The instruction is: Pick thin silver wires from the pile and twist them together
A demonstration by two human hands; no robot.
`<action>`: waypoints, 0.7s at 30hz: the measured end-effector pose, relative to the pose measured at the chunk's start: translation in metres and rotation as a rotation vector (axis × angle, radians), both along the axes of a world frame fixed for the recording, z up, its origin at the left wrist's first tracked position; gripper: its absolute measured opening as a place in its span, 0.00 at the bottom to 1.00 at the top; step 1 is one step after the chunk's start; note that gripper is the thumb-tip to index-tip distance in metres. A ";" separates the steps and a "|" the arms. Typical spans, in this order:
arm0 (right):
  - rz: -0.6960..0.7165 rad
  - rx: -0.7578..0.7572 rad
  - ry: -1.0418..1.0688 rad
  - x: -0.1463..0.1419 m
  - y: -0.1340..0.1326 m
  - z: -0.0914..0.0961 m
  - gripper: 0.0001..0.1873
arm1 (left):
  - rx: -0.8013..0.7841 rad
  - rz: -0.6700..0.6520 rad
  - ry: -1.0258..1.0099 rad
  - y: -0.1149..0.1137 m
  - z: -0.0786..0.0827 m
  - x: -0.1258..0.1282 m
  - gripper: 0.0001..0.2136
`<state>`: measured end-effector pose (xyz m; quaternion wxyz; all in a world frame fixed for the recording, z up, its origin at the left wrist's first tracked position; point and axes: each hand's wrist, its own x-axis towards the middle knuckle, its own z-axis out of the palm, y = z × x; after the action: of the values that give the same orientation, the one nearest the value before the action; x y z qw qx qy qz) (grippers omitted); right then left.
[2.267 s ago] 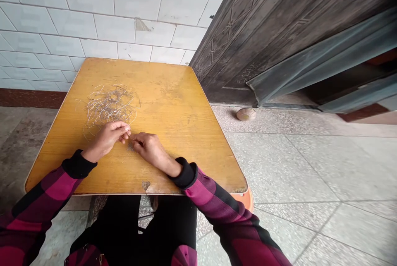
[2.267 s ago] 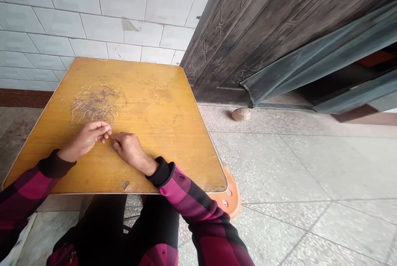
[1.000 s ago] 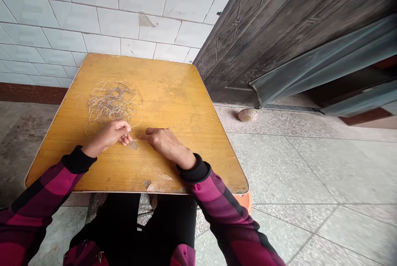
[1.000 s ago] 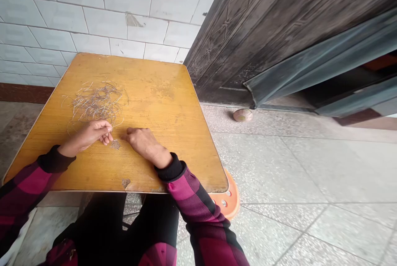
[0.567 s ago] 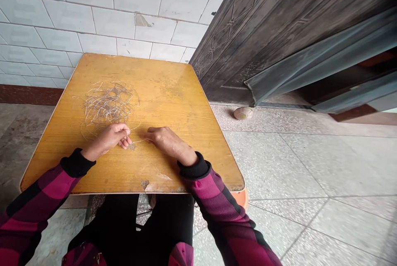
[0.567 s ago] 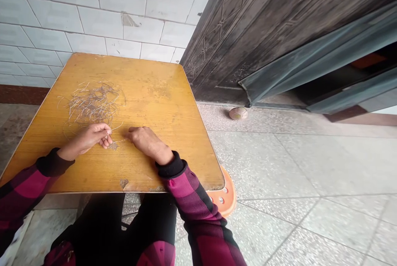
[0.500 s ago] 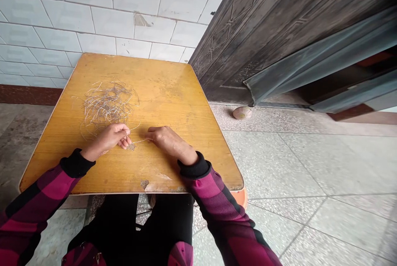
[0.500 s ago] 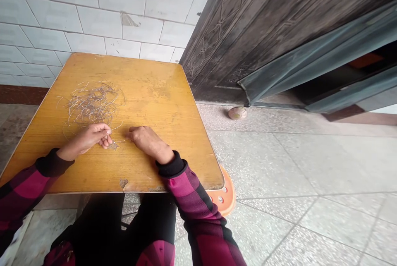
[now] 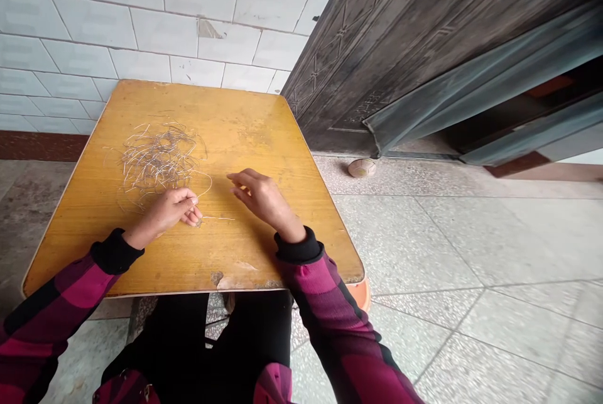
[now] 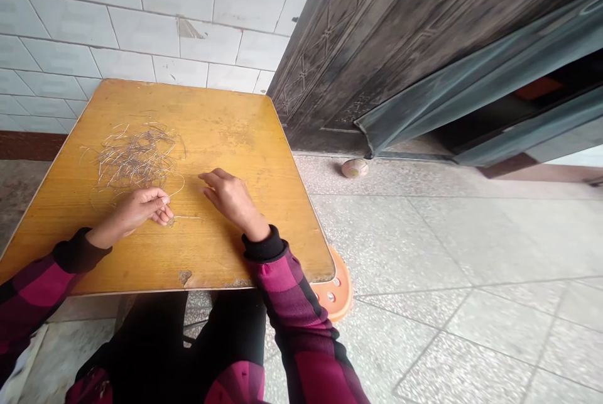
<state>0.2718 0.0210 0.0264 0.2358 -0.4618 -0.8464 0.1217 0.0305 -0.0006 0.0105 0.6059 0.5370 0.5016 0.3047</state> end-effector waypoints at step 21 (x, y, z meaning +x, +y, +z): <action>0.199 -0.133 -0.017 -0.012 0.005 -0.014 0.19 | 0.000 -0.116 0.004 -0.007 -0.012 0.011 0.08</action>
<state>0.2597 0.0255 0.0127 0.1843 -0.3912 -0.8800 0.1965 0.0414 -0.0077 -0.0016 0.6217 0.5658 0.4708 0.2678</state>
